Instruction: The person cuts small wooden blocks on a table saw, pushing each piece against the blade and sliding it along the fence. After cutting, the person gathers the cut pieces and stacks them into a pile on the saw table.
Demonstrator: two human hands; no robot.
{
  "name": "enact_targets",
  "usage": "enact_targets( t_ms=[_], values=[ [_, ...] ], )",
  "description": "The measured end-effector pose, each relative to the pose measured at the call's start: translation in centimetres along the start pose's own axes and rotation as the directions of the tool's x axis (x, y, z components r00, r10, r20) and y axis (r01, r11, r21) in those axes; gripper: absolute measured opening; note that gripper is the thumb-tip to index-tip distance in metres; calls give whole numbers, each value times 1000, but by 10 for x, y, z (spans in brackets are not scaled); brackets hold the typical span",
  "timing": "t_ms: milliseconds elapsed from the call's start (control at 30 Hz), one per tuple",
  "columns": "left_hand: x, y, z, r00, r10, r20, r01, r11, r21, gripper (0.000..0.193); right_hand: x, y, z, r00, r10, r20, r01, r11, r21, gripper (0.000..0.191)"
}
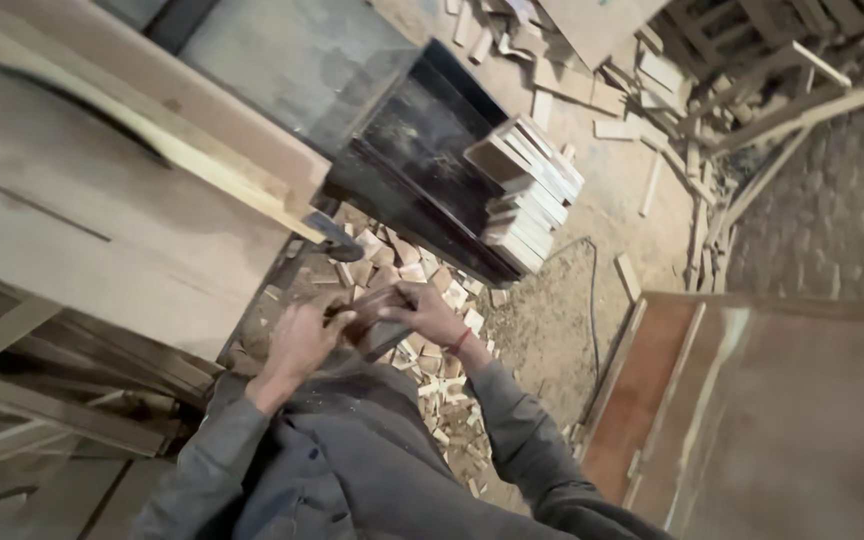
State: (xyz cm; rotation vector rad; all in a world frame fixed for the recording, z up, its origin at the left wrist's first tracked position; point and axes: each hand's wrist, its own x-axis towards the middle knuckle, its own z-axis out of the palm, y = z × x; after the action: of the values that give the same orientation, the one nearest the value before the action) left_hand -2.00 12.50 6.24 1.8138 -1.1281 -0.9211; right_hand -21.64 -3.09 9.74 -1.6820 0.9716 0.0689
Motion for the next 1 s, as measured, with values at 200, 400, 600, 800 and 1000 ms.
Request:
enact_targets(
  t_ms=[200, 400, 600, 800, 1000],
  values=[
    [-19, -22, -4, 997, -80, -8, 78, 986, -146, 40, -22, 44, -75, 931, 90, -354, -236, 887, -397, 74],
    [-33, -23, -4, 990, -141, -31, 138, 988, -73, 36, 55, 31, -176, 720, -233, -653, -174, 851, -495, 30],
    [-35, -22, -4, 984, -154, -89, 141, 981, -135, 36, 137, 18, -259, 747, -335, -574, -260, 647, -717, 105],
    [-61, -34, -4, 945, -259, -202, 243, 965, -100, 37, 163, 15, -287, 858, -349, -377, -129, 564, -816, 120],
    [-76, -41, 12, 917, -322, -236, 290, 944, -160, 39, 181, 2, -285, 861, -391, -326, -68, 547, -834, 97]
  ],
)
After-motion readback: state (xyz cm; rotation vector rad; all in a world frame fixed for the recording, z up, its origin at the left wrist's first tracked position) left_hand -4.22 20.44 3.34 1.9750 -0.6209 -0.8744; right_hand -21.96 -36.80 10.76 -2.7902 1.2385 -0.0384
